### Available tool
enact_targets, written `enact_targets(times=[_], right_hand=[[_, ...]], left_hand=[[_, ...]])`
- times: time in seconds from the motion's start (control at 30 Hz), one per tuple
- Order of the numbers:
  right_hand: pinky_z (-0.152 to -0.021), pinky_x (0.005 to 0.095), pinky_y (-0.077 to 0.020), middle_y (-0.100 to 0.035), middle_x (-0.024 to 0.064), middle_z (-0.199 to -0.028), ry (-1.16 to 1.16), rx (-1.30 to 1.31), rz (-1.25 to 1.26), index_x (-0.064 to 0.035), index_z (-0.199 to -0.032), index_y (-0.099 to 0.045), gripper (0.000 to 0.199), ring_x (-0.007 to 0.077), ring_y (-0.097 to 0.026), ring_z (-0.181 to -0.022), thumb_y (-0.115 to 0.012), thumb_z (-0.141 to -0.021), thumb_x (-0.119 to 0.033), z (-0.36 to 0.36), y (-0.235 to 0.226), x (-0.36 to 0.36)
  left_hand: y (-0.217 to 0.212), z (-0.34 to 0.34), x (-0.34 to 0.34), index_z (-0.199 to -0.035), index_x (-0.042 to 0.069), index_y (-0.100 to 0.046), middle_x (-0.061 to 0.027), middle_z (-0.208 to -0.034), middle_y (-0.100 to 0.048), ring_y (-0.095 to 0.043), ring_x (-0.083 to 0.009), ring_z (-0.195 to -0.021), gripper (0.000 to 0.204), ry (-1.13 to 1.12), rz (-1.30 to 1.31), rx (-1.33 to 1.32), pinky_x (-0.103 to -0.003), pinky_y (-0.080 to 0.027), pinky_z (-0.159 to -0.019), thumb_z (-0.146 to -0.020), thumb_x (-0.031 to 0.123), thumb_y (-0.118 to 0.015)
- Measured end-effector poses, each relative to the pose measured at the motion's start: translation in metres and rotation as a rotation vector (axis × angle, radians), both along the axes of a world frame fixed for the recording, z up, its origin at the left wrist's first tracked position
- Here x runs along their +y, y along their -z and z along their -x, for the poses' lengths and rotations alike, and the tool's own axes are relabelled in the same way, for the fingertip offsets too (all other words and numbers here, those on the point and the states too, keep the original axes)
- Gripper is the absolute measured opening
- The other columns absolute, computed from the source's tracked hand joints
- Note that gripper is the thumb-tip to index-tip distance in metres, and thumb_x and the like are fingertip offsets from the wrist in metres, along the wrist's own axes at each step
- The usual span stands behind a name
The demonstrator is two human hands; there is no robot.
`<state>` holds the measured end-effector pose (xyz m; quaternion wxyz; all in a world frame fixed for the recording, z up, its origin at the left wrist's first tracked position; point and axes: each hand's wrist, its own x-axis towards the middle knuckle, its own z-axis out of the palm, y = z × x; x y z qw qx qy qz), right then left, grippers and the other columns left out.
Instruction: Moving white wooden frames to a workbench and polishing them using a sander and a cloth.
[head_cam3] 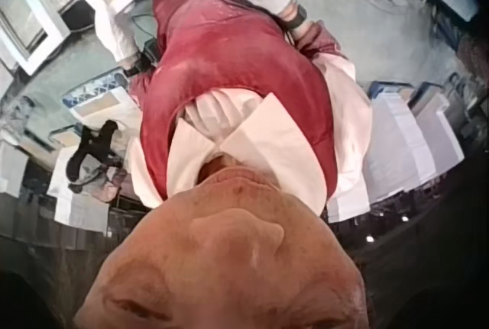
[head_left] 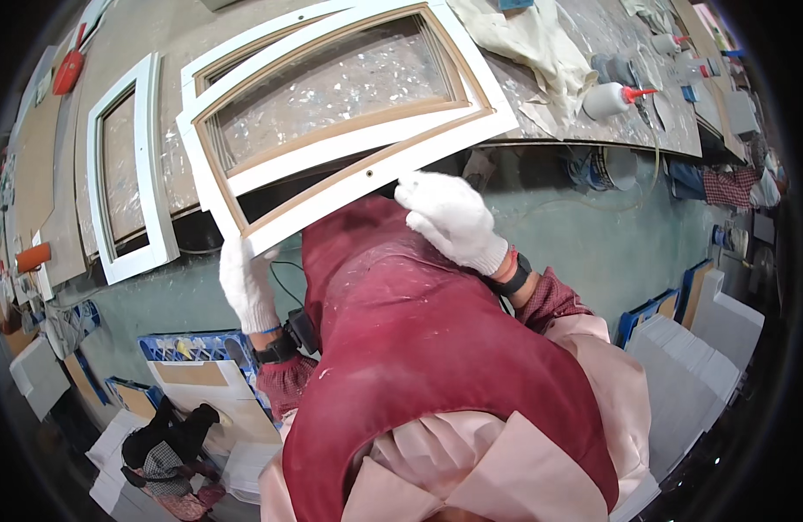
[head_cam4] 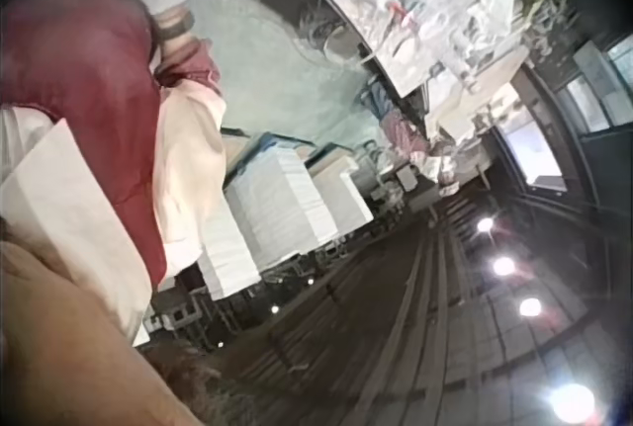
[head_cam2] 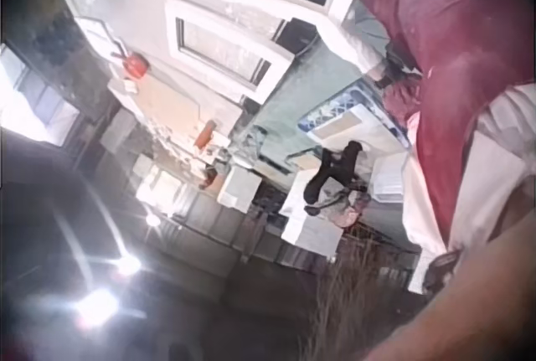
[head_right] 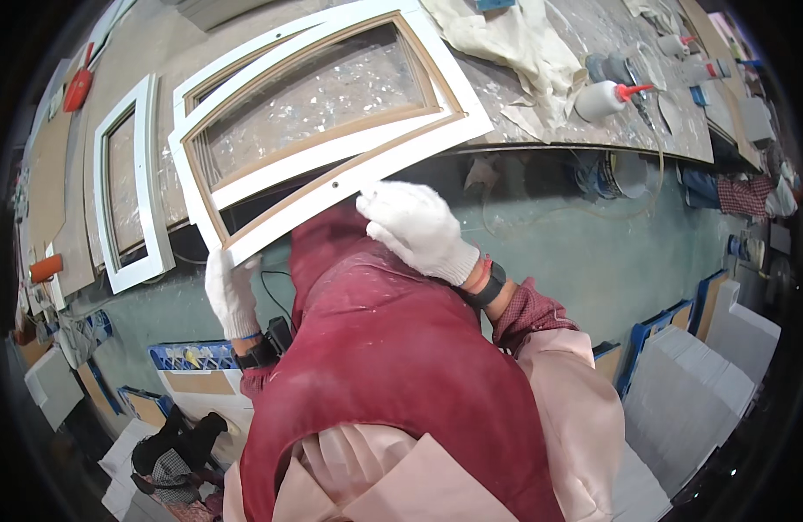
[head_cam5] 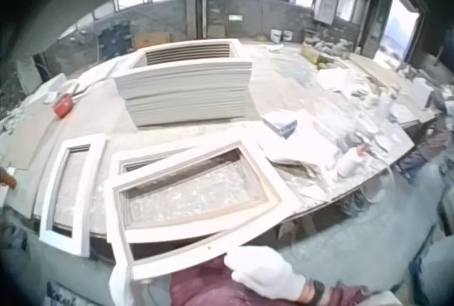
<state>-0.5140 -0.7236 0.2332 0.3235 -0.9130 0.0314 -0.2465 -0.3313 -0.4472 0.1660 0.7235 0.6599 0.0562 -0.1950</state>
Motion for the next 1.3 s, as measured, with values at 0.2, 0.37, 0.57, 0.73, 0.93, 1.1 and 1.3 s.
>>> enact_targets(times=[0.2,0.37,0.57,0.73,0.93,1.1,1.3], right_hand=[[-0.097,0.0474,-0.0399,-0.058,0.014,-0.123,0.077,0.119,0.345,-0.004,-0.121,-0.059,0.053,0.035,-0.053,-0.118,-0.073,-0.072,-0.016,-0.033,-0.01,-0.013],[-0.09,0.0437,-0.0407,-0.06,0.0106,-0.119,0.017,0.082,0.562,-0.011,-0.117,-0.059,0.054,0.0285,-0.056,-0.113,-0.073,-0.065,-0.016,-0.057,0.014,-0.023],[-0.079,0.0395,-0.0496,-0.068,0.0114,-0.096,-0.01,-0.062,0.457,-0.0081,-0.104,-0.066,0.037,0.0284,-0.066,-0.093,-0.07,-0.068,-0.003,-0.055,0.007,-0.043],[-0.087,0.0362,-0.0497,-0.068,0.0151,-0.097,0.039,-0.13,0.395,-0.0014,-0.108,-0.066,0.024,0.0295,-0.066,-0.093,-0.062,-0.085,-0.006,-0.063,-0.052,-0.054],[-0.091,0.0339,-0.0453,-0.064,0.0054,-0.099,0.185,-0.316,-0.558,-0.0037,-0.101,-0.063,0.018,0.0182,-0.058,-0.094,-0.066,-0.09,-0.018,-0.072,-0.115,-0.056],[-0.092,0.0454,-0.0496,-0.056,0.0042,-0.095,-0.113,-0.375,-1.185,-0.0095,-0.115,-0.054,0.028,0.0196,-0.057,-0.088,-0.065,-0.092,-0.022,-0.08,-0.109,-0.033],[-0.088,0.0501,-0.0499,-0.058,0.0043,-0.093,-0.392,-0.128,-1.87,-0.0116,-0.116,-0.053,0.023,0.0202,-0.059,-0.085,-0.059,-0.095,-0.018,-0.093,-0.028,-0.024]], left_hand=[[0.002,0.0,-0.013,-0.121,-0.001,-0.052,-0.0159,-0.108,-0.061,-0.066,-0.0276,-0.092,0.048,-0.052,0.131,-0.009,-0.04,-0.059,-0.067,-0.096,0.038,-0.058],[-0.005,0.001,-0.012,-0.117,-0.004,-0.049,-0.0181,-0.102,-0.062,-0.068,-0.0278,-0.081,0.048,-0.06,0.225,-0.023,-0.037,-0.059,-0.058,-0.1,0.041,-0.048],[-0.022,0.012,-0.002,-0.107,0.0,-0.055,-0.0142,-0.099,-0.065,-0.067,-0.0222,-0.079,0.038,0.074,0.214,-0.265,-0.033,-0.055,-0.071,-0.099,0.037,-0.051],[-0.071,0.008,-0.008,-0.117,-0.008,-0.058,-0.0165,-0.09,-0.067,-0.066,-0.0212,-0.079,0.041,0.359,0.511,-0.208,-0.033,-0.054,-0.076,-0.1,0.028,-0.053],[-0.062,0.02,-0.012,-0.126,-0.005,-0.055,-0.0137,-0.103,-0.067,-0.064,-0.0189,-0.093,0.041,0.616,0.354,-0.029,-0.032,-0.053,-0.083,-0.096,0.022,-0.06],[-0.062,0.032,-0.018,-0.135,-0.003,-0.047,-0.0151,-0.112,-0.065,-0.064,-0.0205,-0.097,0.05,0.566,0.484,0.037,-0.033,-0.053,-0.086,-0.096,0.025,-0.06],[-0.045,0.03,-0.03,-0.135,0.0,-0.047,-0.0145,-0.112,-0.064,-0.064,-0.0212,-0.101,0.06,0.409,0.583,-0.102,-0.033,-0.05,-0.091,-0.091,0.036,-0.064]])
